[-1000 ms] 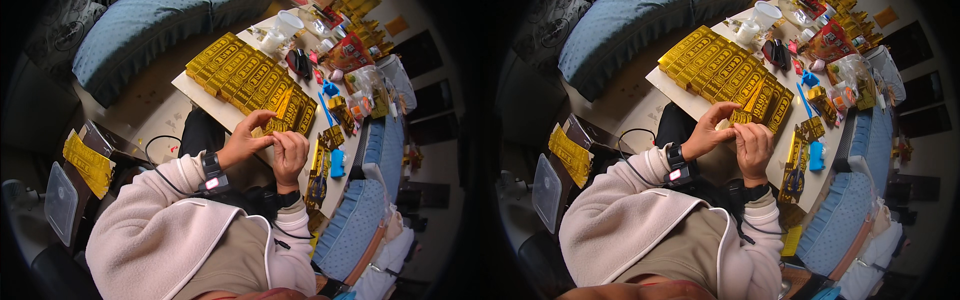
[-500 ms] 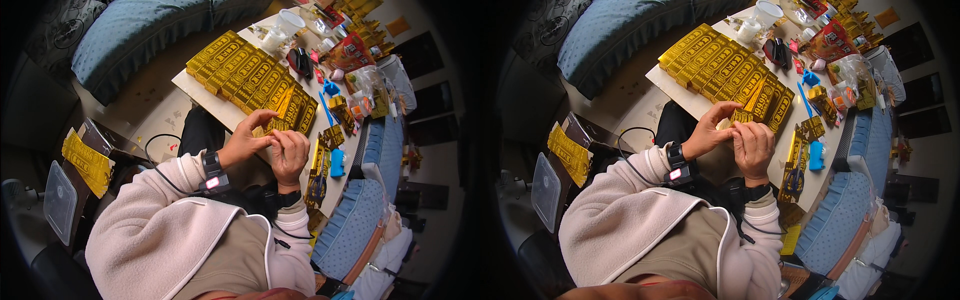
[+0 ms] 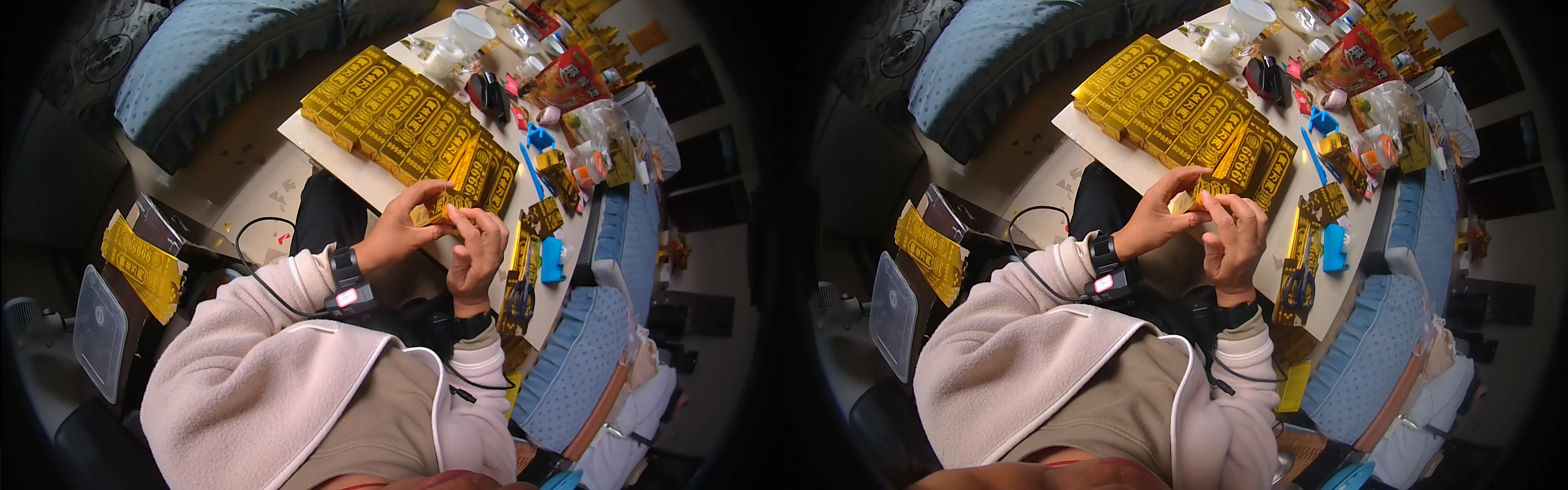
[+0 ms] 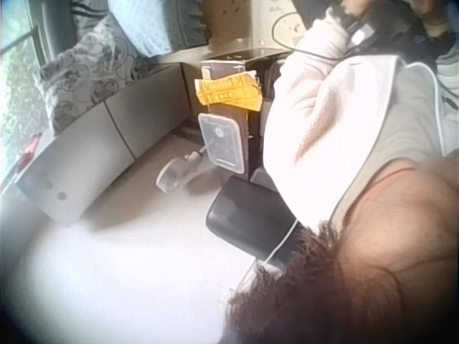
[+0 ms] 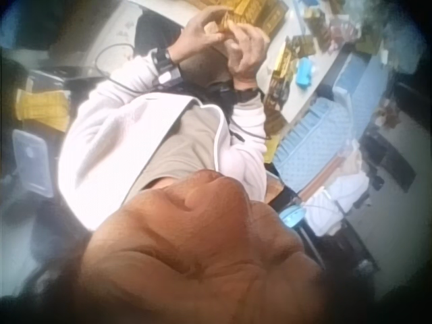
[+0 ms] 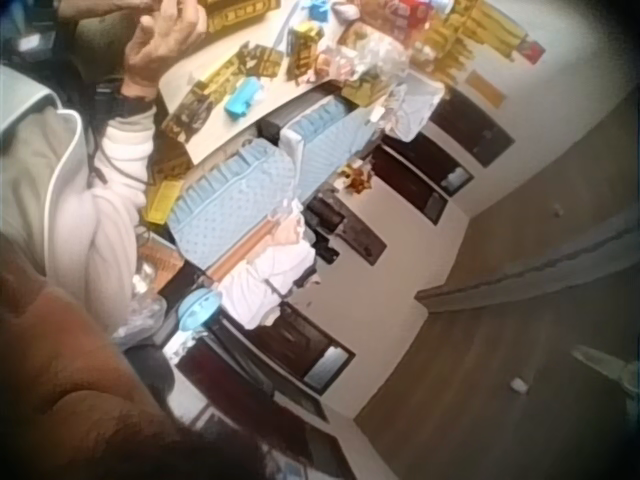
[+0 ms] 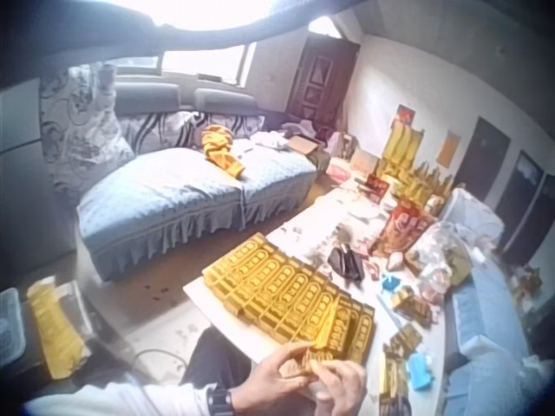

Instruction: The person cuts a sheet of gold-colored paper with scissors, folds it into a rectangular bar, and applies glue to seal the edges. They repeat this process to produce multiple bars and stack them on the table.

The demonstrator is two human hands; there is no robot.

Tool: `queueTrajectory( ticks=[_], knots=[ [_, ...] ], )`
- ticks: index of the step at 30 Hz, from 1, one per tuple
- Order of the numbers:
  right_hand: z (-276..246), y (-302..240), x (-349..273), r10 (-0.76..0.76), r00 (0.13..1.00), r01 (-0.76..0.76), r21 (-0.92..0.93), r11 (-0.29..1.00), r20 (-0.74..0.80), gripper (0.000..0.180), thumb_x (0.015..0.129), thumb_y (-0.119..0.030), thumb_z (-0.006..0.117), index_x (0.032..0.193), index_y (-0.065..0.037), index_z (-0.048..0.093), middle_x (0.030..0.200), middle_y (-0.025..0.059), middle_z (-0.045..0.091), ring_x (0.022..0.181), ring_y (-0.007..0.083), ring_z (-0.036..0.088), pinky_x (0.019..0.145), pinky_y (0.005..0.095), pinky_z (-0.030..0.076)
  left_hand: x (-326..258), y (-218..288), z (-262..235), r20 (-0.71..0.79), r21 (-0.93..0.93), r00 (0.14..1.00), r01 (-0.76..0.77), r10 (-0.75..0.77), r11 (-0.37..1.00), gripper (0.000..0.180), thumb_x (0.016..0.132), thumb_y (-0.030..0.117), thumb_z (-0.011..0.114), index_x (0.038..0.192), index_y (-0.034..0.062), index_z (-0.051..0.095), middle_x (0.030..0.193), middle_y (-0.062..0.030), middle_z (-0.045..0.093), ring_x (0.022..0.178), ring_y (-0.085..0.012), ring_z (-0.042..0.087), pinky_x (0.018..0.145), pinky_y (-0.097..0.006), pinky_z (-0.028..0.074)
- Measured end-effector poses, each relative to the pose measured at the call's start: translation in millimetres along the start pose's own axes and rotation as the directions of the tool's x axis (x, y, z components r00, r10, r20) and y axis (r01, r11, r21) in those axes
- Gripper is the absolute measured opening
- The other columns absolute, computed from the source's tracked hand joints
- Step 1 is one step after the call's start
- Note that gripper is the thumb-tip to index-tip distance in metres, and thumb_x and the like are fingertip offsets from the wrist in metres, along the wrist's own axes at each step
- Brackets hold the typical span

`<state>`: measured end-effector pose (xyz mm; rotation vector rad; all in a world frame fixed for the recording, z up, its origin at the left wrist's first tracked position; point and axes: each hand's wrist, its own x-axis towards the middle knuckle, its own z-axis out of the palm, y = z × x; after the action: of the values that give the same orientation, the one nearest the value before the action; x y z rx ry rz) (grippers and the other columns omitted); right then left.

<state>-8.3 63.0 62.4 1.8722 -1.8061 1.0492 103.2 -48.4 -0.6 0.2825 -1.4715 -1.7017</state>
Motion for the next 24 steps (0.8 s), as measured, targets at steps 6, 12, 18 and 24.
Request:
queueTrajectory(
  ticks=[6,12,18,24],
  knots=[
    [5.0,-4.1,1.9,0.130,0.989,-0.122,0.105,0.987,-0.075,0.028,0.103,-0.029,0.060,0.109,-0.009,0.078,0.108,0.0081,0.067,0.107,0.0291,0.058,0.097,0.0410,0.046,-3.1,-4.1,-3.0,0.056,0.020,0.998,0.041,-0.042,0.999,0.066,0.083,-0.001,0.078,0.143,0.0067,0.052,0.138,-0.0052,0.059,0.129,-0.0167,0.053,0.113,-0.033,0.041],
    [9.2,-4.6,3.1,0.168,0.984,-0.160,0.104,0.982,-0.067,0.022,0.086,-0.004,0.078,0.108,-0.009,0.076,0.111,0.0075,0.066,0.109,0.0276,0.058,0.097,0.0380,0.046,-0.8,-4.9,-6.1,0.077,0.027,0.997,0.017,-0.019,0.999,0.068,0.081,-0.005,0.074,0.144,0.0041,0.051,0.138,-0.0067,0.059,0.130,-0.0178,0.053,0.115,-0.032,0.039],
    [8.0,-3.6,3.8,0.177,0.984,-0.174,0.077,0.982,-0.027,0.035,0.080,-0.005,0.082,0.113,-0.012,0.073,0.116,0.0065,0.063,0.112,0.0285,0.057,0.099,0.0402,0.046,-4.6,-9.7,-8.2,0.050,0.074,0.997,0.054,-0.058,0.996,0.071,0.080,-0.003,0.074,0.147,0.0021,0.048,0.135,-0.0088,0.059,0.129,-0.0185,0.053,0.114,-0.032,0.040],
    [5.6,-2.8,3.6,0.122,0.992,-0.122,0.035,0.992,-0.016,0.041,0.077,-0.009,0.085,0.116,-0.012,0.071,0.119,0.0072,0.062,0.116,0.0299,0.055,0.102,0.0423,0.045,-8.9,-15.7,-8.6,0.038,0.140,0.999,0.008,-0.013,0.990,0.068,0.078,-0.004,0.076,0.143,0.0051,0.053,0.130,-0.0126,0.062,0.123,-0.0237,0.059,0.107,-0.034,0.046]
  ],
)
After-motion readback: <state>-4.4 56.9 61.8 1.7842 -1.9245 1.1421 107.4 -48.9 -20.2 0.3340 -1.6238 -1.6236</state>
